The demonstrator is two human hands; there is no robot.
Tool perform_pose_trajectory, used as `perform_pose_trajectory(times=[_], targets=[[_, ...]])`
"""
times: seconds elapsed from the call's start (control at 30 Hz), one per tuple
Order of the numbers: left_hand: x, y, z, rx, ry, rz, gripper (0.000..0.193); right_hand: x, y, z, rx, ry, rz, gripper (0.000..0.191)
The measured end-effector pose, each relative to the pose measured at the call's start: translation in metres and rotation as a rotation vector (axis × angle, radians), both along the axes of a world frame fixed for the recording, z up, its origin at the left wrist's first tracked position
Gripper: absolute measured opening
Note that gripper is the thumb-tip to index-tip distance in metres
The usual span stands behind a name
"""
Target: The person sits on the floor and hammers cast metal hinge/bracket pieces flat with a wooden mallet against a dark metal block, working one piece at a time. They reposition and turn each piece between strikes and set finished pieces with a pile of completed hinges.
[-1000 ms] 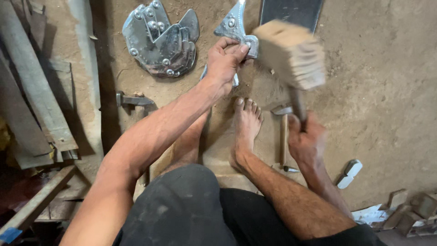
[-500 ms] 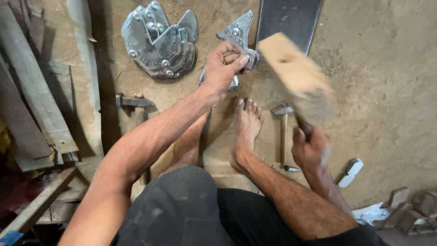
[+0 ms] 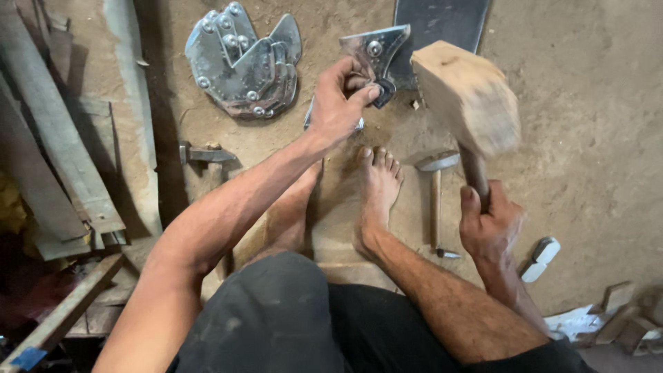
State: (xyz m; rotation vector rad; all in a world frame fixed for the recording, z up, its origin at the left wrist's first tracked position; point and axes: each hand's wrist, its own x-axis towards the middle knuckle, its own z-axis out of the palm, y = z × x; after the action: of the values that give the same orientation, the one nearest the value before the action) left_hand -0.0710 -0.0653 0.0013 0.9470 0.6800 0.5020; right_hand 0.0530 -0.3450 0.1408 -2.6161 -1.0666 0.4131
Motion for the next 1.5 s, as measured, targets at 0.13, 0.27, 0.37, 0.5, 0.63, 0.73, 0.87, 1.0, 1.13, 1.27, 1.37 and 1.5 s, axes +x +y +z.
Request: perform_pose_trajectory(times=[0.13,0.27,0.37,0.5,0.63,0.73,0.87,1.0,1.13,1.27,1.37,1.5], targets=[[0.001,0.0,0.001,0.106,0.064,-0.027,0.019,0.001,-0.004,-0.002,0.023,0.05,0.074,0.032],[0.002,-0.005,0.001,0.099,0.134,-0.029,0.017,0.001,-0.01,-0.003,-0.056,-0.008,0.019,0.031],[0.002,-0.008,0.0,0.053,0.004,-0.003,0.017,0.0,-0.013,-0.001,0.03,0.022,0.008,0.036],[0.001,-0.005,-0.001,0.0,0.067,-0.036,0.015,-0.002,-0.009,0.002,-0.155,0.036,0.031,0.032],[-0.001,-0.002,-0.002,-0.082,0.039,-0.06,0.017,-0.005,-0.005,0.008,-0.022,0.064,-0.037,0.027],[-0.002,-0.001,-0.002,-0.07,0.041,-0.069,0.014,-0.004,-0.004,0.005,0.017,0.016,0.075,0.027],[0.001,0.003,-0.004,-0.141,0.036,-0.047,0.015,0.001,-0.007,-0.005,-0.053,0.114,-0.058,0.032],[0.024,0.005,-0.015,-0.044,0.08,-0.013,0.022,0.002,-0.009,-0.013,0.026,0.185,-0.239,0.038],[0.056,0.005,-0.02,0.045,0.045,0.022,0.048,-0.005,-0.008,-0.019,0.269,0.495,-0.505,0.037],[0.059,0.067,-0.01,0.304,0.27,-0.01,0.076,-0.005,-0.007,-0.016,0.265,0.399,-0.443,0.039],[0.072,0.129,0.001,0.115,0.189,-0.433,0.067,-0.003,-0.006,-0.007,0.223,0.324,-0.384,0.04],[0.097,0.097,0.006,0.492,0.546,-0.454,0.056,-0.005,0.013,0.001,0.237,0.301,-0.383,0.034]])
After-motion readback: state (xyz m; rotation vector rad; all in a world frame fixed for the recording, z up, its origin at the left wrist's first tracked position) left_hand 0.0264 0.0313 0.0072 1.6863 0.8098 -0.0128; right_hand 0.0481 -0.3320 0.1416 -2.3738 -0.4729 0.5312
